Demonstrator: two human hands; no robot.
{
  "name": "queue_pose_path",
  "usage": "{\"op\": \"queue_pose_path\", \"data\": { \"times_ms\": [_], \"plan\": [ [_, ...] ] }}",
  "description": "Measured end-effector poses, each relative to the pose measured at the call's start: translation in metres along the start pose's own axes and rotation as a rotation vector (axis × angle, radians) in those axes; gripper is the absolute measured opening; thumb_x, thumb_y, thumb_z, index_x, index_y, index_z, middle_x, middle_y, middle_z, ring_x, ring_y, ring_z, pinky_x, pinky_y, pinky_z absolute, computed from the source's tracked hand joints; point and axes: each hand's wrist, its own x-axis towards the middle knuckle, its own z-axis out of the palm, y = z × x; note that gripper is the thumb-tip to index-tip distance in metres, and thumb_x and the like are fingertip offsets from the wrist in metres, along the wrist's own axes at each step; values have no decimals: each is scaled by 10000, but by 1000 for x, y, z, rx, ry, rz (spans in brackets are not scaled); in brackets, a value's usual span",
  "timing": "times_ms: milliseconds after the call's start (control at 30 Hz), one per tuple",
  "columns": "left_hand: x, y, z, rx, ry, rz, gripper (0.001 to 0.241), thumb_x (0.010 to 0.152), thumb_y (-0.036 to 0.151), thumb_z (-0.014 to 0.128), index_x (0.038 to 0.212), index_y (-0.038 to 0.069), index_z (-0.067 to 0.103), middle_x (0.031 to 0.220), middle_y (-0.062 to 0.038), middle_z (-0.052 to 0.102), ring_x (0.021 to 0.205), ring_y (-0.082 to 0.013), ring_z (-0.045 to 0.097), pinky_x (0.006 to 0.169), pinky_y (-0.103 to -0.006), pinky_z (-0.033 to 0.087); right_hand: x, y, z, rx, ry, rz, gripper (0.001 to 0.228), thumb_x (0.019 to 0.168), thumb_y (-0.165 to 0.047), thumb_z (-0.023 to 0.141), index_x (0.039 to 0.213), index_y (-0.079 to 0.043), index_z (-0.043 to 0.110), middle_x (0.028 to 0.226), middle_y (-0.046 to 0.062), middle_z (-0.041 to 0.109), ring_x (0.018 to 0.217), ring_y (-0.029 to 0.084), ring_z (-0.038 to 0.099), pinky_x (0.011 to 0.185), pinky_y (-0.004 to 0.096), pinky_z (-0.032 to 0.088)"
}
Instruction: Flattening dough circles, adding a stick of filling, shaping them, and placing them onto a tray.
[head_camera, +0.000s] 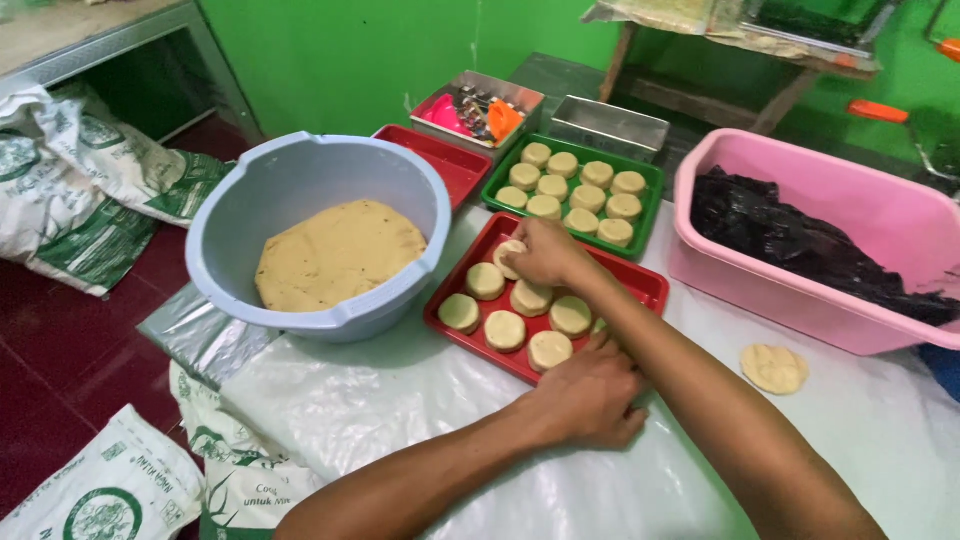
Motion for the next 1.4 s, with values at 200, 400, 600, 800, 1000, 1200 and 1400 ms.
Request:
{"op": "queue_pose_path", "data": {
  "times_ms": [200,400,600,800,1000,1200,1400],
  "plan": [
    [0,10,-13,-5,49,13,505,812,361,679,1178,12,690,1310,-258,627,1348,-452,517,1203,-620,301,-57,-14,-54,461,199,-62,320,869,-127,755,1144,15,675,932,162,724,782,205,727,676,349,625],
    [4,-6,4,-591,501,13,319,861,158,732,1169,74,728,1090,-164,725,1091,-372,691,1027,-479,514,-190,17,-133,688,292,-63,339,902,-102,739,1227,-15,702,1023,119,687,941,169,683,848,303,604],
    [24,52,-5,-784,446,-340,197,906,124,734,1100,128,770,807,-82,790,731,-145,690,658,-273,567,-299,81,-150,859,446,314,425,870,-36,713,1288,40,688,994,181,713,875,213,706,820,341,608],
    [77,86,48,-1042,222,-597,588,815,338,868,1267,17,670,1038,-148,781,937,-173,760,817,-302,615,-336,126,-123,1187,429,125,623,764,129,664,1378,105,565,1183,235,684,1044,298,706,899,405,582],
    [111,104,59,-1435,251,-580,441,848,174,846,1196,-60,709,929,-131,753,786,-139,728,747,-238,610,-347,118,-112,543,524,-14,766,720,-13,895,1421,-42,588,1215,86,651,1125,196,653,981,327,577],
    [119,88,84,-1506,38,-462,265,869,51,788,1088,-80,719,819,-158,737,678,-270,769,525,-248,577,-349,120,-119,335,488,-112,800,692,-86,903,1424,-69,582,1372,150,557,1234,312,578,1043,466,482],
    [120,112,84,-1585,-26,-396,504,768,29,866,1215,-70,656,961,-156,770,811,-196,768,700,-299,650,-352,127,-110,335,626,-172,423,738,-72,880,1131,-74,724,1286,101,717,1138,296,711,940,429,542]
  ]
}}
